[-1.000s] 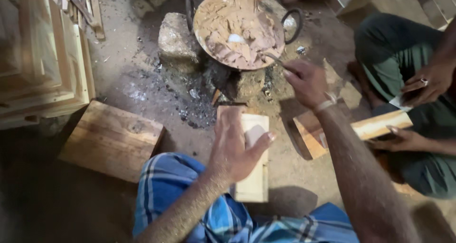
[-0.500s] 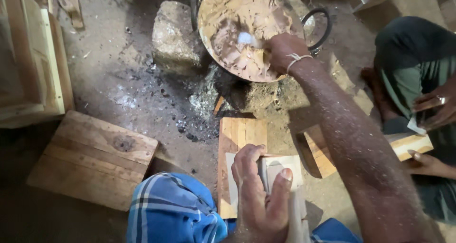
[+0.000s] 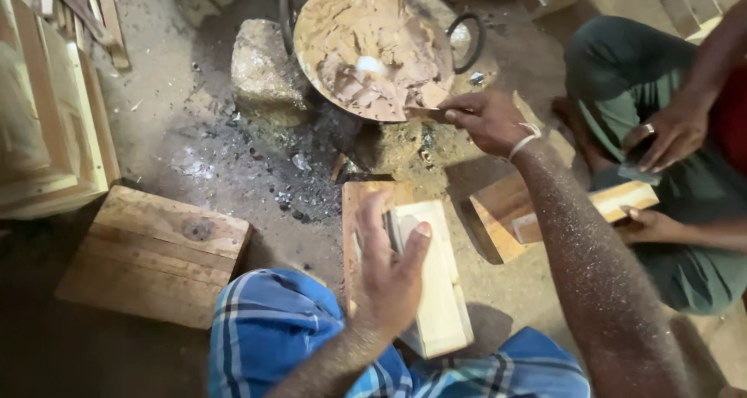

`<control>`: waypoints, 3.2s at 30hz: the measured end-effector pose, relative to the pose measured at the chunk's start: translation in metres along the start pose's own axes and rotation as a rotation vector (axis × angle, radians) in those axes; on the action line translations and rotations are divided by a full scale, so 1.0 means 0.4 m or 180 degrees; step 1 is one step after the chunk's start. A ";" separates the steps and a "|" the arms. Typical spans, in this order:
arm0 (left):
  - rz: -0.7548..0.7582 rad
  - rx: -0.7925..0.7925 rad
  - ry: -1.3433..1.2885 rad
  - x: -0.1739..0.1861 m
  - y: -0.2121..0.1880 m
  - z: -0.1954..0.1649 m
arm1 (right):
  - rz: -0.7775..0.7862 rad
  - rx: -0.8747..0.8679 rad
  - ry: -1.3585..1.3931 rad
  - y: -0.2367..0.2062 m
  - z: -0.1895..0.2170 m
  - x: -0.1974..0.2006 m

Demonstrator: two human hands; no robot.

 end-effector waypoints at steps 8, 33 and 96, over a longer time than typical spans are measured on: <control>0.0812 0.0265 -0.0681 0.037 -0.090 -0.017 | -0.0459 0.0005 0.4495 -0.388 -0.084 -0.127; 0.0547 -0.0027 -0.0552 0.029 -0.101 0.001 | -0.1327 0.1082 -0.1674 -0.625 0.330 -0.001; -0.0009 -0.1379 0.0938 0.154 -0.150 0.074 | -0.1642 -0.0470 0.4959 -1.032 -0.185 -0.479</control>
Point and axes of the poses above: each hand's wrist, its own y-axis towards the middle knuckle, its own x-axis out of the back of the hand, z = x × y, the point moved 6 cm from there along y, towards the middle knuckle, and after that the axes turned 3 degrees about z, right-handed, at the moved point
